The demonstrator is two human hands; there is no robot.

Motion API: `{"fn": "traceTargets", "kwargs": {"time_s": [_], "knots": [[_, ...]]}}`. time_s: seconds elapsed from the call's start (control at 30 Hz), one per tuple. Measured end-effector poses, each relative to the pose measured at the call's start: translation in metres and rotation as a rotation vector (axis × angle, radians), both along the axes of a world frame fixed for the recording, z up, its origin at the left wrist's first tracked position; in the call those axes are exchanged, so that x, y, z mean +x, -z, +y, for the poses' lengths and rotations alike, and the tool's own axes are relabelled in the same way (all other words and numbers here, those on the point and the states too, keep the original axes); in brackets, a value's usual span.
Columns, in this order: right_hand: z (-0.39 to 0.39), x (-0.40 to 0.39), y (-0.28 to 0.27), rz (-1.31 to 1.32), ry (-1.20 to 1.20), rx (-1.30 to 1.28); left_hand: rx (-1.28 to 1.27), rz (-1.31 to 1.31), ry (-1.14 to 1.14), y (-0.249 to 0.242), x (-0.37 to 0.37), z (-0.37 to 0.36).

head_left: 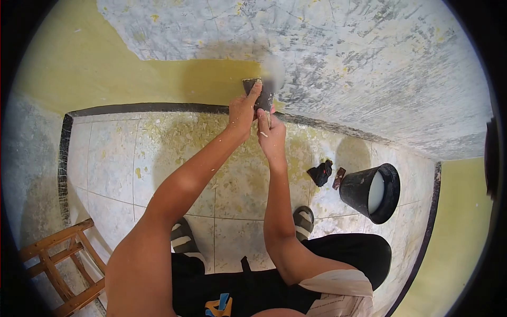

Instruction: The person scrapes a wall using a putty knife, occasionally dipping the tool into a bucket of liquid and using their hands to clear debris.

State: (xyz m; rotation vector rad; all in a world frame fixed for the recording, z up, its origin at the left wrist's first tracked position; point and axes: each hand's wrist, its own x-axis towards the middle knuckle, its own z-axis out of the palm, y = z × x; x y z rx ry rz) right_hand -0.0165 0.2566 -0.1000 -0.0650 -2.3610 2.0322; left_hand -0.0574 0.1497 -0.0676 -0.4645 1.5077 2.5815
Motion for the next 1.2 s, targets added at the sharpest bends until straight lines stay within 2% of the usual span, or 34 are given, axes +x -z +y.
{"fn": "traceTargets", "kwargs": {"time_s": [0.13,0.37,0.4,0.43,0.47,0.5,0.53,0.57,0.63,0.67,0.73,0.77,0.9,0.97,1.0,1.07,1.2], "knots": [[-0.003,-0.001,0.006,0.083,0.006,-0.008,0.034,0.019,0.008,-0.008,0.001,0.000],[0.001,-0.005,0.004,-0.004,0.003,-0.004,0.022,-0.022,-0.010,0.000,-0.003,0.000],[0.000,-0.009,0.001,0.180,0.010,0.049,0.023,-0.024,-0.008,-0.002,-0.006,-0.001],[-0.004,-0.013,-0.013,0.363,0.019,0.101,0.035,0.033,-0.049,-0.009,-0.011,-0.004],[-0.005,-0.023,-0.028,0.359,0.021,0.103,0.048,0.087,-0.092,-0.016,-0.015,-0.007],[-0.007,-0.034,-0.064,0.335,0.001,0.171,0.053,0.079,-0.089,-0.036,-0.020,-0.012],[-0.008,-0.037,-0.085,0.311,-0.014,0.239,0.038,0.177,-0.079,-0.067,-0.025,-0.019],[-0.007,-0.031,-0.088,0.307,-0.003,0.245,0.022,0.276,-0.065,-0.086,-0.024,-0.023],[-0.018,-0.031,-0.103,0.197,-0.025,0.169,-0.010,0.260,-0.011,-0.105,-0.012,-0.030],[-0.028,-0.027,-0.108,0.226,-0.029,0.165,-0.053,0.235,0.033,-0.115,-0.007,-0.037],[-0.046,-0.008,-0.102,0.309,0.030,0.041,-0.120,0.241,0.037,-0.114,0.002,-0.048],[-0.050,-0.002,-0.097,0.244,0.005,0.001,-0.112,0.179,0.028,-0.113,0.009,-0.051],[-0.063,0.014,-0.035,0.199,0.008,-0.099,-0.180,0.065,0.066,-0.082,0.026,-0.055],[-0.064,0.020,-0.009,0.175,-0.032,-0.250,-0.206,0.077,0.075,-0.064,0.032,-0.051],[-0.064,0.025,-0.003,0.178,-0.036,-0.251,-0.235,0.088,0.079,-0.055,0.034,-0.050],[-0.065,0.034,0.005,0.078,-0.037,-0.501,-0.271,0.124,0.081,-0.037,0.034,-0.044],[-0.060,0.031,0.008,0.046,-0.017,-0.573,-0.323,0.199,0.110,-0.025,0.025,-0.031]]}}
